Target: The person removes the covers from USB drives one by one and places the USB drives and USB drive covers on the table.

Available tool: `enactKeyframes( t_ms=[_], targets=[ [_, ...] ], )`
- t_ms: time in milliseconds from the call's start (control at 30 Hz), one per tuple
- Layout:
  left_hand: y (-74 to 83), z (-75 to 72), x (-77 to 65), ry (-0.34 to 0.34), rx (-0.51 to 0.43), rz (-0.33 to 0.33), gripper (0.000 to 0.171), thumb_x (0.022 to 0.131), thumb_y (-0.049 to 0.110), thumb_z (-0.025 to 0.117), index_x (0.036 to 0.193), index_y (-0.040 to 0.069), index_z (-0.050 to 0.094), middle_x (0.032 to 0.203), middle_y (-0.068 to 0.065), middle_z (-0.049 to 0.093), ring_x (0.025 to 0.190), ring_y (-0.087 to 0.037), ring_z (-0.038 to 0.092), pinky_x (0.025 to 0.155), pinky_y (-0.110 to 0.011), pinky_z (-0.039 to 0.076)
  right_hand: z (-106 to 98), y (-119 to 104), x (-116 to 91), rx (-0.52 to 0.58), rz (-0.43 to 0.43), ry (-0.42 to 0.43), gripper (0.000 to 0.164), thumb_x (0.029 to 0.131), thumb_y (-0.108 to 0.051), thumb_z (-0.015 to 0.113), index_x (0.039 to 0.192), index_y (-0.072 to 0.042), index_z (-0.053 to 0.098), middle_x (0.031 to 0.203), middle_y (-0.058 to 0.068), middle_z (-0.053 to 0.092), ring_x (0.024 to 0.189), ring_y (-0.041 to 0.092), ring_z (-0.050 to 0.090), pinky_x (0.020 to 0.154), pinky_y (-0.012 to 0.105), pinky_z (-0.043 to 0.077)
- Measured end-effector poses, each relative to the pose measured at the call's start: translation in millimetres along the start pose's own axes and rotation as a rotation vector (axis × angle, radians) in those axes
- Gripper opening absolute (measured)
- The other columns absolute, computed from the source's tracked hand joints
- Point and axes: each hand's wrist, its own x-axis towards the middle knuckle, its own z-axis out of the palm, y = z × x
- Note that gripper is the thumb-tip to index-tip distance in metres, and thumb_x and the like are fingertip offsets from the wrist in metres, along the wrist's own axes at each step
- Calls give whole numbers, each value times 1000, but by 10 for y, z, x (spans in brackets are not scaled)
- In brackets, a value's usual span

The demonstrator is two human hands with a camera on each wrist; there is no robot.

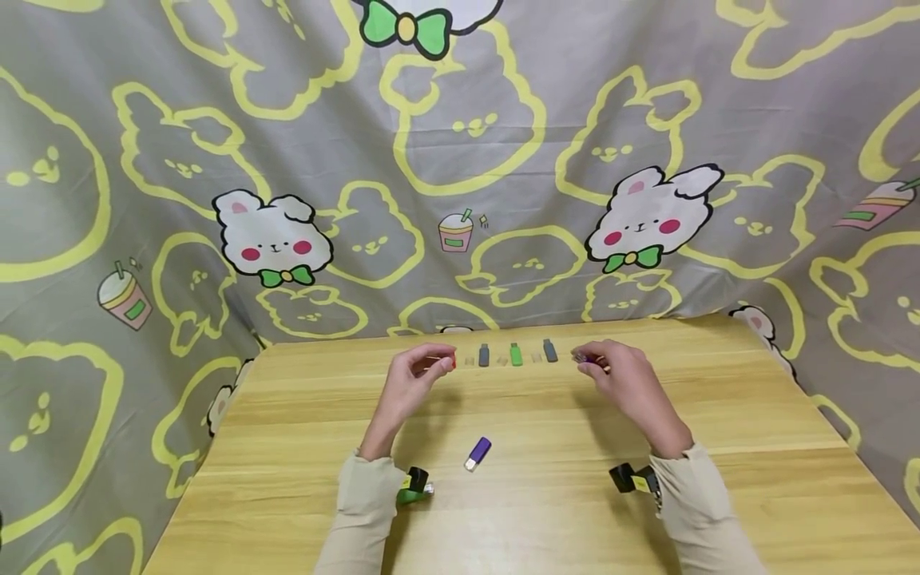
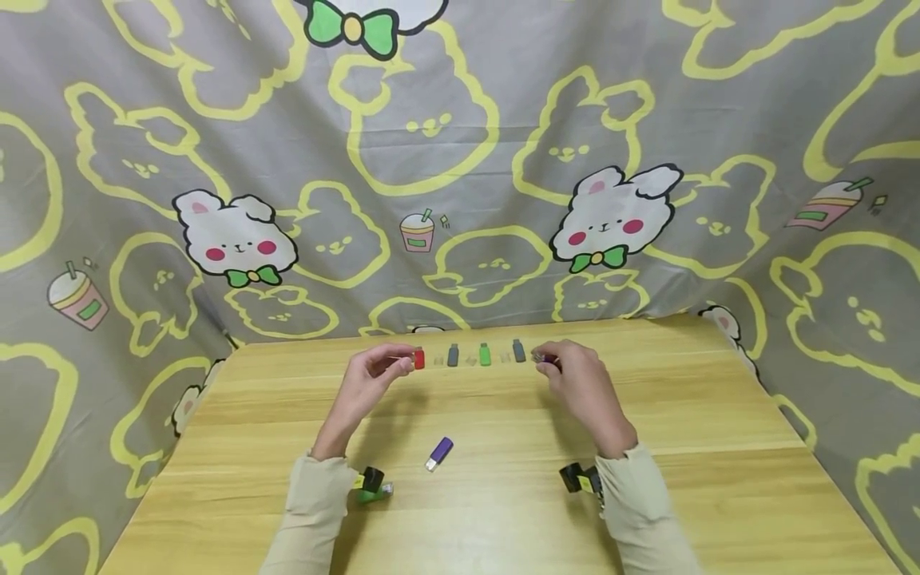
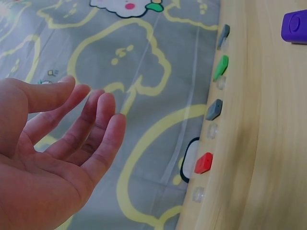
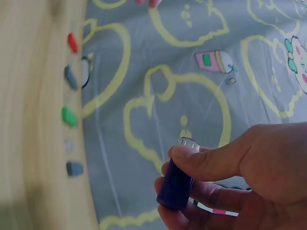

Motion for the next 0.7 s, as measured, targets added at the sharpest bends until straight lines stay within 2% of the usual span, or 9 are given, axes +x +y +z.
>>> enactKeyframes(
  t_ms=[200, 400, 700],
  targets=[
    [29, 26, 9, -14, -20, 18, 21, 98, 5, 69, 118, -4, 72, 111, -22, 72, 99, -34, 70, 84, -24, 58, 154, -172, 146, 36, -53, 29, 19, 96, 4, 67, 114, 3, 74, 104, 17, 73, 88, 32, 69, 74, 47, 59],
    [36, 67, 35, -39, -33, 62, 23, 99, 2, 68, 119, -7, 70, 114, -27, 70, 100, -41, 69, 84, -28, 59, 315, -292, 232, 83, -74, 52, 22, 97, 7, 64, 115, 2, 75, 109, 20, 71, 87, 28, 66, 73, 43, 55],
    [57, 75, 14, -39, -22, 36, 19, 99, 6, 69, 115, -1, 74, 111, -22, 72, 98, -31, 70, 84, -26, 59, 516, -420, 291, 209, -78, 76, 17, 94, 2, 71, 110, -1, 77, 104, 14, 75, 90, 26, 72, 78, 43, 61]
  ],
)
